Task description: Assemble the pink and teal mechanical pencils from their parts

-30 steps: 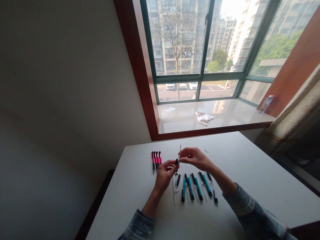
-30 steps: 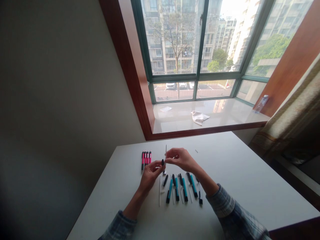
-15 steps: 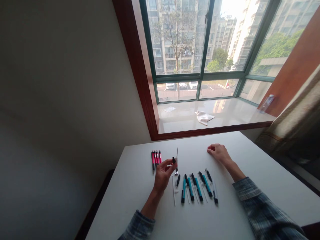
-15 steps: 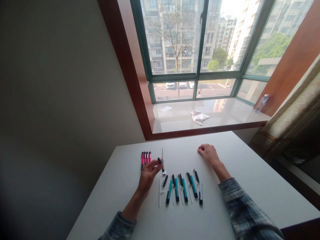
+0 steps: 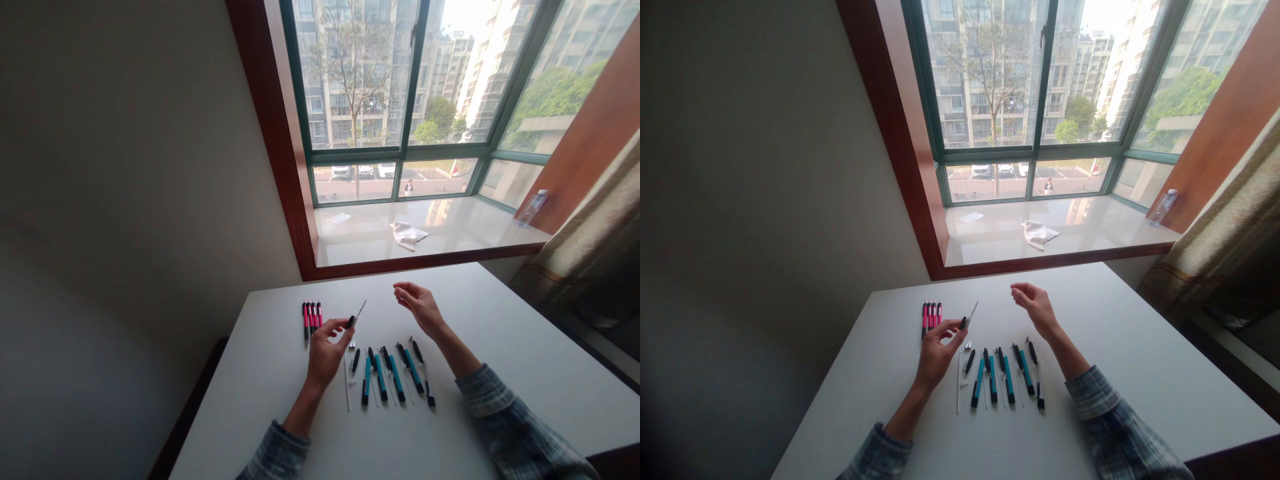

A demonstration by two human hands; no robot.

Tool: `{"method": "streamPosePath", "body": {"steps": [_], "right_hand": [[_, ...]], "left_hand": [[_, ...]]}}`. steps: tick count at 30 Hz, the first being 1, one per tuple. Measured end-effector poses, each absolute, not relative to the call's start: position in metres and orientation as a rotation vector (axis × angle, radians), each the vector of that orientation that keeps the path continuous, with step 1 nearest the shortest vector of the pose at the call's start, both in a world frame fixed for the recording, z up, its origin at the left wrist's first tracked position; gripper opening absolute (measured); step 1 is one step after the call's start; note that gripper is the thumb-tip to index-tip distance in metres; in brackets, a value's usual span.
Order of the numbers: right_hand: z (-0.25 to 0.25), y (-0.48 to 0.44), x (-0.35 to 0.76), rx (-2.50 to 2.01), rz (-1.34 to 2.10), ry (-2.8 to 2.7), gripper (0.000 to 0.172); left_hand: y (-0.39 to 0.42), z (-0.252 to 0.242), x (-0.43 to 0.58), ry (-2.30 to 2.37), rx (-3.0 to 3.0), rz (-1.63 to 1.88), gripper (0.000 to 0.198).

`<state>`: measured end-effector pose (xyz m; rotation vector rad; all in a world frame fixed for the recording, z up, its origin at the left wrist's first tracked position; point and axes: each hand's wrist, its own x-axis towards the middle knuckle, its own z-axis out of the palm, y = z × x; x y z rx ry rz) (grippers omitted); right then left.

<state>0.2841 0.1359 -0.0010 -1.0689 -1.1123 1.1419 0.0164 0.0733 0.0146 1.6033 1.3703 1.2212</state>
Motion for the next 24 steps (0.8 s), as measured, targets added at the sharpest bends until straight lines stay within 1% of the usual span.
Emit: {"method": "streamPosePath", "body": {"steps": [3,7,17,20,24], "right_hand": [[0.01,0.123,0.26,-0.918,1.275,-1.025,0.033],[0.015,0.114,0.245,-0.854,1.252,-1.03,0.032],[0.014,0.109,0.243,-0.885,1.198,-1.155,0.044],[0.015,0.107,0.242,-0.882,1.203,-1.201,0.042],[0.013,0.107,0.237,-0.851,1.237,-1.279,0.034]], "left_hand": [[0.071,0.015,0.017,1.45,1.734,1.219,0.02],[0.069,0.017,0.018,1.443,1.841,1.236,0.018],[0.068,0.014,0.02,1.423,1.895,1.207,0.018],[0.068,0.014,0.02,1.421,1.899,1.199,0.018],[0.068,0.016,0.02,1.421,1.909,1.195,0.017]]}}
